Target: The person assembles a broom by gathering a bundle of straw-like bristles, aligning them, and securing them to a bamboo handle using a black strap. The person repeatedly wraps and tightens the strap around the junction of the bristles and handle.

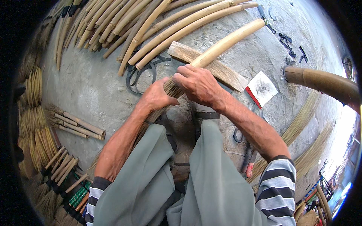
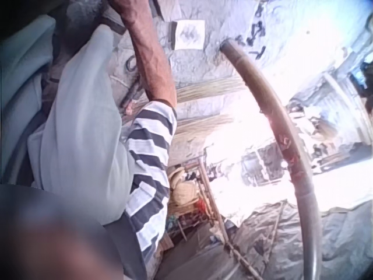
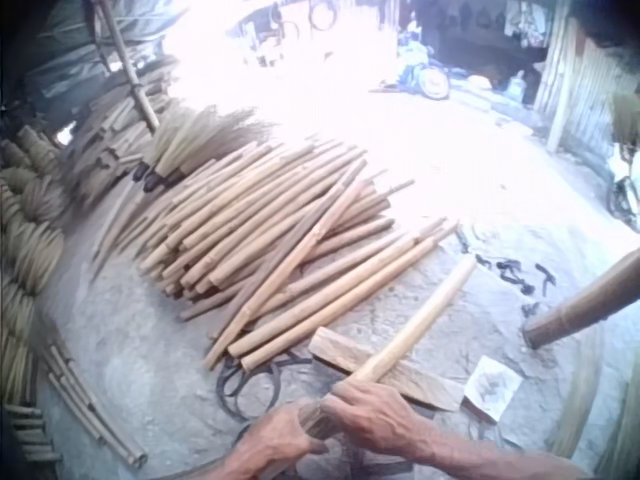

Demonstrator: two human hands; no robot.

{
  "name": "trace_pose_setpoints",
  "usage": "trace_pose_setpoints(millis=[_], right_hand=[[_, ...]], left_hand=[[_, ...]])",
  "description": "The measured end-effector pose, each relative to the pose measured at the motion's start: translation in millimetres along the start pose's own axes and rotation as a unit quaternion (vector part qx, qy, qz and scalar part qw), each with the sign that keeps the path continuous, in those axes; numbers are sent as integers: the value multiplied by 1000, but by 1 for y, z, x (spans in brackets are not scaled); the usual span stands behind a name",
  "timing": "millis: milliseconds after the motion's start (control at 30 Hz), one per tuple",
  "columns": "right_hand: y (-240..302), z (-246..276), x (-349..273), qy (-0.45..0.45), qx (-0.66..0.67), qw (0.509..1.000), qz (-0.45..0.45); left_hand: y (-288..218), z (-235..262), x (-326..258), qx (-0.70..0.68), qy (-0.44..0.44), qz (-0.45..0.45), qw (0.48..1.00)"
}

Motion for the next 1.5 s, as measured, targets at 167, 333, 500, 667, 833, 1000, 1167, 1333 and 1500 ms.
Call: trace_pose_setpoints(millis=[167, 333, 500, 667, 833, 1000, 1167, 1333, 1500], right_hand=[[-25, 13, 5, 43, -39, 998, -26], [-43, 51, -43, -88, -2, 990, -109], [-53, 54, -179, -125, 46, 922, -364], [-6, -8, -294, -9, -42, 912, -409], [34, -48, -338, -10, -137, 911, -388], [70, -61, -350, 23, -61, 919, -389], [79, -89, -399, 102, 233, 832, -492], [83, -66, -455, -59, 154, 805, -570], [93, -75, -510, -167, 75, 743, -643]], left_hand=[[1, 0, -1, 9, 9, 10, 1000], [-3, 0, -7, 26, -27, 20, 999], [-6, -5, -11, 49, -69, 28, 996], [-9, -8, -9, 34, -107, -29, 993], [-9, -8, -7, 46, -131, -47, 989], [-13, -9, -5, 40, -106, -70, 991], [-12, -13, -4, -8, -83, -86, 993], [-12, -13, -2, -10, -80, -92, 993], [-12, -14, 1, -18, -66, -92, 993]])
Point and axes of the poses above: each hand's wrist, its own x-axis towards the middle knuckle, its own z-axis out of the back of the hand, y = z × x, the point moved 8 cm from there along x, towards the middle knuckle, and after that the axes turned 10 degrees about y, right-handed, at the moved point
